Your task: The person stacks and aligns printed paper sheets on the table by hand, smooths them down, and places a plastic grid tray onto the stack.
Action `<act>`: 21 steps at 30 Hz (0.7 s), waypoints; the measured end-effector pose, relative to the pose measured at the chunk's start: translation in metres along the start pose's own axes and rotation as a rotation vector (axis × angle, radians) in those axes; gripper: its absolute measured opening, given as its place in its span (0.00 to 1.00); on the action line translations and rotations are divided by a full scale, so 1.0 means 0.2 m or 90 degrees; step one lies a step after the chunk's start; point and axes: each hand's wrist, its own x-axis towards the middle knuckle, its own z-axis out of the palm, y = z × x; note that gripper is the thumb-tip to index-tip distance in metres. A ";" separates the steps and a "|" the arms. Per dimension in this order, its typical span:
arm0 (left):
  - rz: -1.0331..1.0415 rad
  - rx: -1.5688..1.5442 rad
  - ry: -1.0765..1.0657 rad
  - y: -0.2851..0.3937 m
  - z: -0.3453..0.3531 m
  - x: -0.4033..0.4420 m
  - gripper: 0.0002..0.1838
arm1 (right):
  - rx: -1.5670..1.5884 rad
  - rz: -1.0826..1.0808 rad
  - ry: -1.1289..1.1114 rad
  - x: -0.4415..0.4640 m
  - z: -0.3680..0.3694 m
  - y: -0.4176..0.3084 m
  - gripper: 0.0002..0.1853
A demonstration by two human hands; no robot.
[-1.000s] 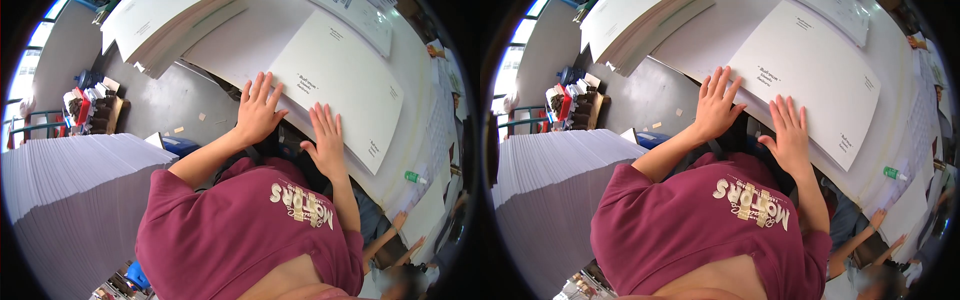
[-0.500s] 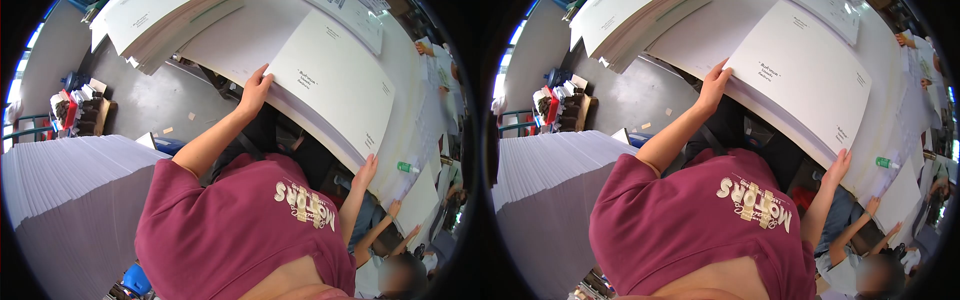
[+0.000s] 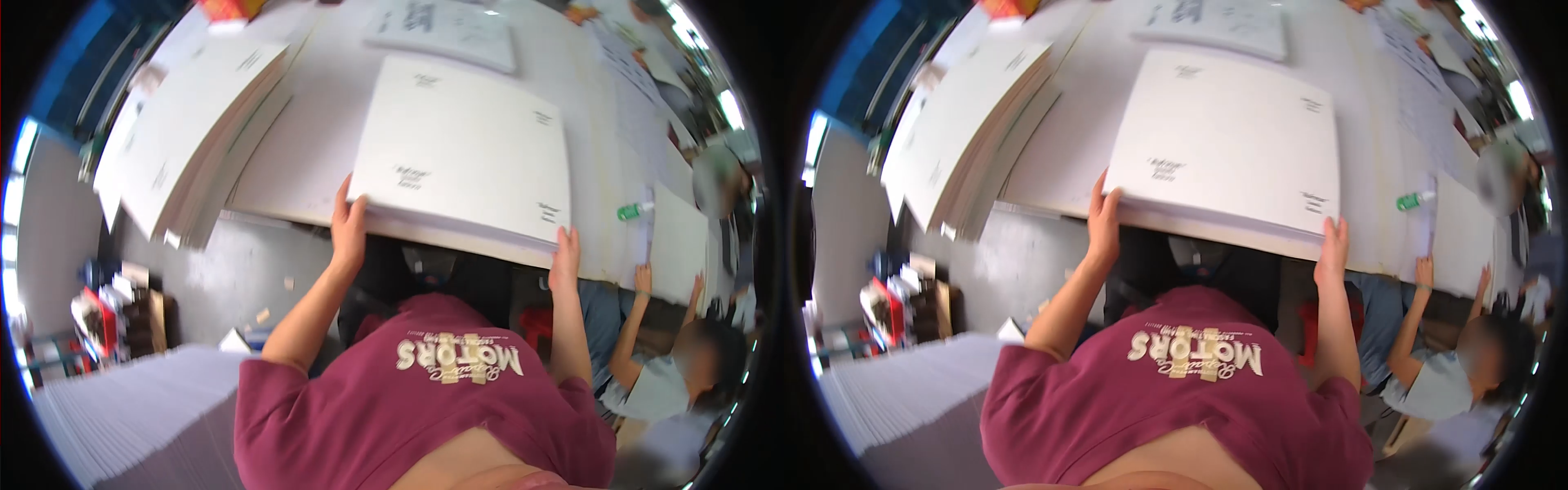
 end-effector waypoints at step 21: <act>0.372 0.810 0.190 -0.16 -0.30 0.55 0.22 | -0.772 -0.332 0.183 0.58 -0.22 0.08 0.30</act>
